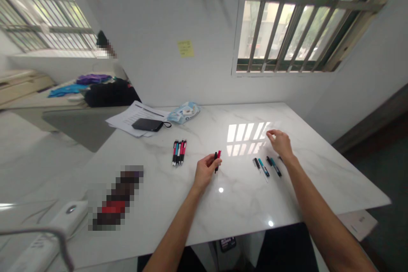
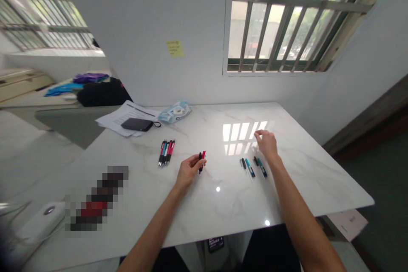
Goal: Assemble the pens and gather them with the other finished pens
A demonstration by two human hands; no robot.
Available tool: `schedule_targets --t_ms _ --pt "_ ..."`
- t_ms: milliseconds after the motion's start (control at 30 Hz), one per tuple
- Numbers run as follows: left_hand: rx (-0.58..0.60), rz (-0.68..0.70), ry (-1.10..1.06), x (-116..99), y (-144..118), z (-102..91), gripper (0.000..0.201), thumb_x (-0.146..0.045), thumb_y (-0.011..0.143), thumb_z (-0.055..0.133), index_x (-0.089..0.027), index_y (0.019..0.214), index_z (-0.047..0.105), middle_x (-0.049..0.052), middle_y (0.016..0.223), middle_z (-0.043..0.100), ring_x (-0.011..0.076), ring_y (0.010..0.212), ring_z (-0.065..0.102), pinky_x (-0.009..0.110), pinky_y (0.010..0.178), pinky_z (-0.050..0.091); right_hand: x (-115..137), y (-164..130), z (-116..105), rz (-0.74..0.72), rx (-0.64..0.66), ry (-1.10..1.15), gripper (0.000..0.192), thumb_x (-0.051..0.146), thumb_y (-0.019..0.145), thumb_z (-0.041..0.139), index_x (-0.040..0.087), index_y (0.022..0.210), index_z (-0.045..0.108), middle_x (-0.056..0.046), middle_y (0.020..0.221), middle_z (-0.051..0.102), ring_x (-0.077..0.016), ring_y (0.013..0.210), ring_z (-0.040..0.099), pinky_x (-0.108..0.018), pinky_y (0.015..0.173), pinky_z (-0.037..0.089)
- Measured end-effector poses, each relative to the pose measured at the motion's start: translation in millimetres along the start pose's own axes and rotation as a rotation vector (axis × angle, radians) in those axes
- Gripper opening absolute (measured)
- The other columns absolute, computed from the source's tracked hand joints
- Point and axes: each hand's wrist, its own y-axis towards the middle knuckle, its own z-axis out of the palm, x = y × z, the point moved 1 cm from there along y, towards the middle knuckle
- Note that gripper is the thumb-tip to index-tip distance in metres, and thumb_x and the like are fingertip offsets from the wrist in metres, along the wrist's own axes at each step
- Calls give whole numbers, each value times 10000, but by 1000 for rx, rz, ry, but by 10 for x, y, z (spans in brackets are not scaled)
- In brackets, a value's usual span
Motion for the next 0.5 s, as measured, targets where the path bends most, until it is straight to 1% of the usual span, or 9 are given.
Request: schedule_targets --t_ms 33,100,167,233,300,367,433,500 --pt "-4 6 4 -2 6 -2 434 -479 721 873 -150 995 801 59 836 771 174 770 674 268 713 513 -199 125 -36 46 17 -130 317 343 955 579 133 1034 802 -207 1135 788 -317 1073 732 -453 1016 524" --pt "-17 18 3 -5 18 -8 444 -487 735 860 -147 1013 798 51 817 754 162 753 652 258 693 491 -505 269 -53 141 94 -266 322 351 918 641 110 1053 807 -232 1126 785 -336 1086 730 -425 976 526" --pt "-31 27 -16 -7 27 -17 451 -485 745 852 -142 1032 791 43 812 738 147 742 633 255 702 488 -669 300 -16 171 136 -304 294 330 886 670 118 1025 818 -224 1094 792 -336 1056 736 -400 927 528" --pt "-42 30 -42 -5 30 -29 454 -475 750 849 -142 1050 781 34 815 722 132 730 615 256 722 495 -711 276 44 166 123 -295 252 268 879 642 122 975 823 -223 1064 795 -327 1020 738 -389 902 521" --pt "-46 28 -48 2 31 -42 454 -472 758 842 -145 1065 771 30 824 711 127 725 605 259 728 503 -663 248 103 164 106 -281 243 221 879 607 118 942 818 -228 1039 795 -315 990 737 -384 892 515" --pt "-46 36 -26 17 32 -51 445 -478 767 830 -147 1056 763 30 822 700 130 721 596 260 714 501 -538 239 156 140 106 -228 247 236 894 592 129 953 807 -204 1027 798 -292 965 732 -375 888 515" --pt "-26 55 5 39 34 -49 429 -482 783 817 -147 1043 757 29 816 691 132 719 583 260 701 494 -336 240 207 70 94 -59 262 308 914 591 152 983 790 -158 1023 800 -263 940 723 -369 890 519" --pt "7 66 30 65 39 -38 415 -482 799 806 -146 1035 750 26 808 683 132 714 569 258 693 482 -67 224 264 -7 56 211 307 398 913 597 165 1008 771 -123 1014 793 -241 912 708 -373 884 527"
